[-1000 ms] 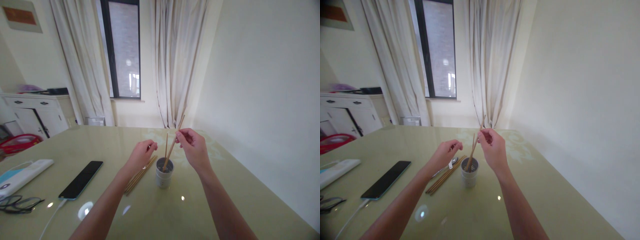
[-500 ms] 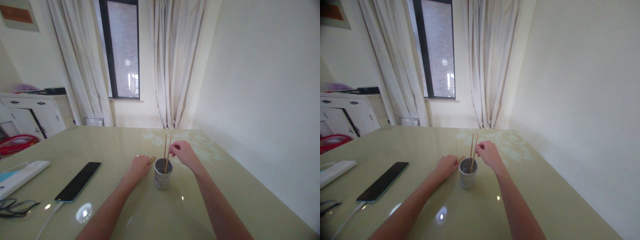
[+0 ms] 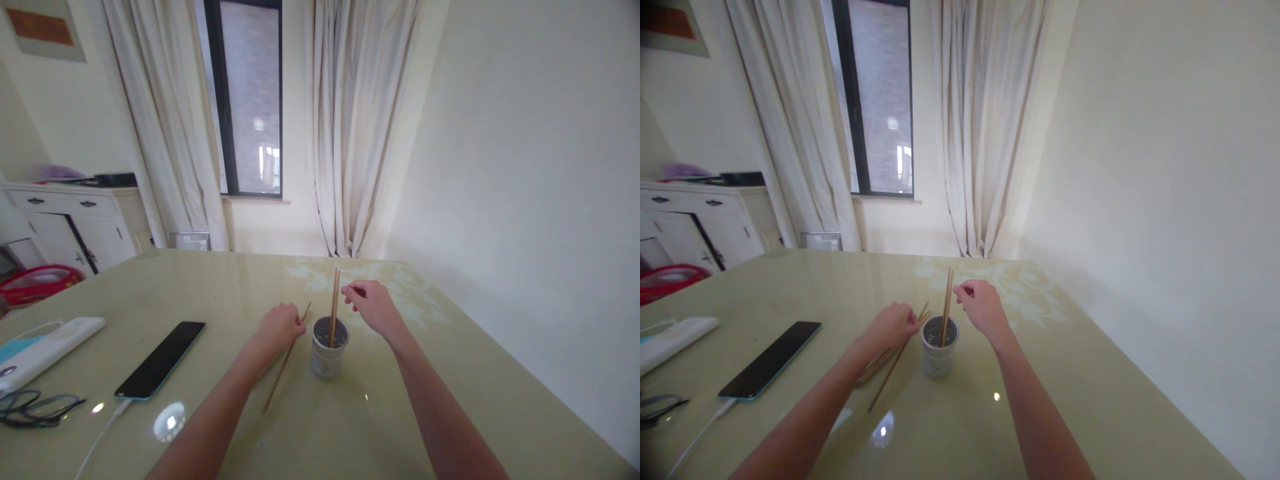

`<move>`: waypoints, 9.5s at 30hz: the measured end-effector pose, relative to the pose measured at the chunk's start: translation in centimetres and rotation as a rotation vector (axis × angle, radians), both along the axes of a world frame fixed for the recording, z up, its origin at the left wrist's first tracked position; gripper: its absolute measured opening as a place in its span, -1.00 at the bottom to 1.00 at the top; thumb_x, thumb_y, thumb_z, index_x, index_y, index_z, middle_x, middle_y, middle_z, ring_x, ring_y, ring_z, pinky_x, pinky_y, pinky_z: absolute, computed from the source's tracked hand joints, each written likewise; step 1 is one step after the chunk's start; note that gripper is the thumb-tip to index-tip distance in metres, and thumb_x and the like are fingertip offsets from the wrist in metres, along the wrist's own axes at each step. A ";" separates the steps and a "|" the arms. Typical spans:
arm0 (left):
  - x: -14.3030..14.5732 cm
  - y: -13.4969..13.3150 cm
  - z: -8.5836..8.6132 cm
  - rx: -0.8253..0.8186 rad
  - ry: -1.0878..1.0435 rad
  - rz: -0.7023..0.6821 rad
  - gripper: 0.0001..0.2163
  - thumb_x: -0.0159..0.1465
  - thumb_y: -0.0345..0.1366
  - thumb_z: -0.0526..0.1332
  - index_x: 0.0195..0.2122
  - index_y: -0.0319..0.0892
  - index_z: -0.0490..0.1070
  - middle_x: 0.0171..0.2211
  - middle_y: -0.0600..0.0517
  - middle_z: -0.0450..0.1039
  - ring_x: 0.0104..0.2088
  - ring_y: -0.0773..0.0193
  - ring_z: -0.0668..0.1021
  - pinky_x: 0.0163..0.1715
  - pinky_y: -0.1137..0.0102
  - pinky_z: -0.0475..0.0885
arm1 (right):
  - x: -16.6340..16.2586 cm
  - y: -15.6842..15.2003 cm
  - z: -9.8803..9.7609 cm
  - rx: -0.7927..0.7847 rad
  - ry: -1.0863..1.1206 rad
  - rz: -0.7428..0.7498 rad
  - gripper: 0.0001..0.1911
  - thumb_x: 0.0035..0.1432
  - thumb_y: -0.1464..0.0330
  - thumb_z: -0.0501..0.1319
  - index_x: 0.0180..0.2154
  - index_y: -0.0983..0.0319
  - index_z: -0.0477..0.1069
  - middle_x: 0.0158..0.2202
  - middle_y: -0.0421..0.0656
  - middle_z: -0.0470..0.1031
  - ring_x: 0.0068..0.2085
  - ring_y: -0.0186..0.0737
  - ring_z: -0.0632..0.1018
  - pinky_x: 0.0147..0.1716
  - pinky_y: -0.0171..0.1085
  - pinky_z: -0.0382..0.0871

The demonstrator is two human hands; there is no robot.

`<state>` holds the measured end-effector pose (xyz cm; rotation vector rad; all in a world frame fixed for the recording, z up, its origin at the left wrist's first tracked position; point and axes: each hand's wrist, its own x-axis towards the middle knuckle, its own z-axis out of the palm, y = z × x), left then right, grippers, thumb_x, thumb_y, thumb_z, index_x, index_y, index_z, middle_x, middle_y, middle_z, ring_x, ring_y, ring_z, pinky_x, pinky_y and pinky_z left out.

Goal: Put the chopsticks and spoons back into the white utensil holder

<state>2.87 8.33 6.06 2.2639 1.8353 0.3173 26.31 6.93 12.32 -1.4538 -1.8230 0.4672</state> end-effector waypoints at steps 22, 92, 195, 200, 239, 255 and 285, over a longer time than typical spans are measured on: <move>-0.4 -0.4 3.0 0.065 -0.490 -0.148 -0.81 0.35 -0.26 0.22 -0.33 -0.18 0.59 -0.32 -0.06 0.67 -0.31 0.19 0.62 -0.25 0.36 0.43 | 0.0 -3.4 4.2 0.307 0.464 0.030 -0.62 0.34 0.02 0.26 -0.26 0.21 0.51 -0.43 -0.13 0.61 -0.40 -0.19 0.64 -0.47 -0.33 0.44; -0.1 0.0 -1.5 -0.027 0.169 0.003 -0.82 0.31 -0.34 0.24 -0.15 -0.17 0.64 -0.09 -0.18 0.67 -0.02 0.01 0.65 -0.08 0.27 0.46 | -0.1 -0.6 0.6 -0.068 -0.079 -0.047 -0.71 0.42 0.35 0.14 -0.40 0.18 0.43 -0.43 -0.20 0.65 -0.42 -0.26 0.66 -0.35 -0.31 0.38; 3.1 -0.2 -0.5 -0.089 -0.923 -0.332 -0.67 0.37 -0.11 0.18 0.03 -0.17 0.51 -0.11 -0.12 0.69 -0.09 0.11 0.68 -0.01 0.22 0.54 | 0.3 -3.1 3.6 0.086 0.228 -0.029 -0.81 0.33 0.25 0.27 -0.29 0.21 0.54 -0.40 -0.13 0.67 -0.41 -0.15 0.71 -0.47 -0.30 0.55; 2.0 -0.1 0.3 -0.118 -0.822 -0.321 -0.66 0.35 -0.05 0.19 -0.07 -0.21 0.56 -0.22 -0.09 0.66 -0.20 0.13 0.64 -0.11 0.27 0.52 | -0.2 -2.5 2.8 0.064 0.180 -0.048 -0.94 0.32 0.36 0.30 -0.26 0.19 0.48 -0.42 -0.17 0.65 -0.41 -0.18 0.71 -0.46 -0.33 0.53; -5.7 2.9 -2.6 -0.034 0.000 0.231 -0.84 0.35 -0.23 0.23 -0.20 -0.17 0.57 -0.12 -0.18 0.67 -0.10 0.02 0.66 -0.24 0.34 0.37 | -1.4 -2.4 1.5 -0.057 -0.332 -0.119 -0.68 0.32 0.14 0.34 -0.43 0.15 0.60 -0.47 -0.14 0.65 -0.47 -0.20 0.61 -0.41 -0.28 0.34; -3.2 1.5 -2.6 -0.092 0.110 0.190 -0.81 0.34 -0.27 0.23 -0.15 -0.19 0.61 -0.04 -0.29 0.66 -0.04 -0.07 0.68 -0.17 0.27 0.46 | -1.7 -2.8 2.1 -0.012 -0.333 -0.134 -0.64 0.35 0.10 0.32 -0.43 0.16 0.59 -0.43 -0.14 0.67 -0.41 -0.17 0.62 -0.37 -0.26 0.30; -3.2 1.5 -0.7 0.149 0.043 0.146 -0.70 0.48 -0.31 0.07 0.10 -0.19 0.52 0.08 -0.22 0.56 0.11 -0.03 0.56 0.09 0.23 0.39 | -4.2 -2.9 1.1 0.212 0.150 0.173 -0.88 0.33 0.36 0.29 -0.24 0.16 0.63 -0.32 -0.18 0.69 -0.30 -0.20 0.65 -0.21 -0.28 0.49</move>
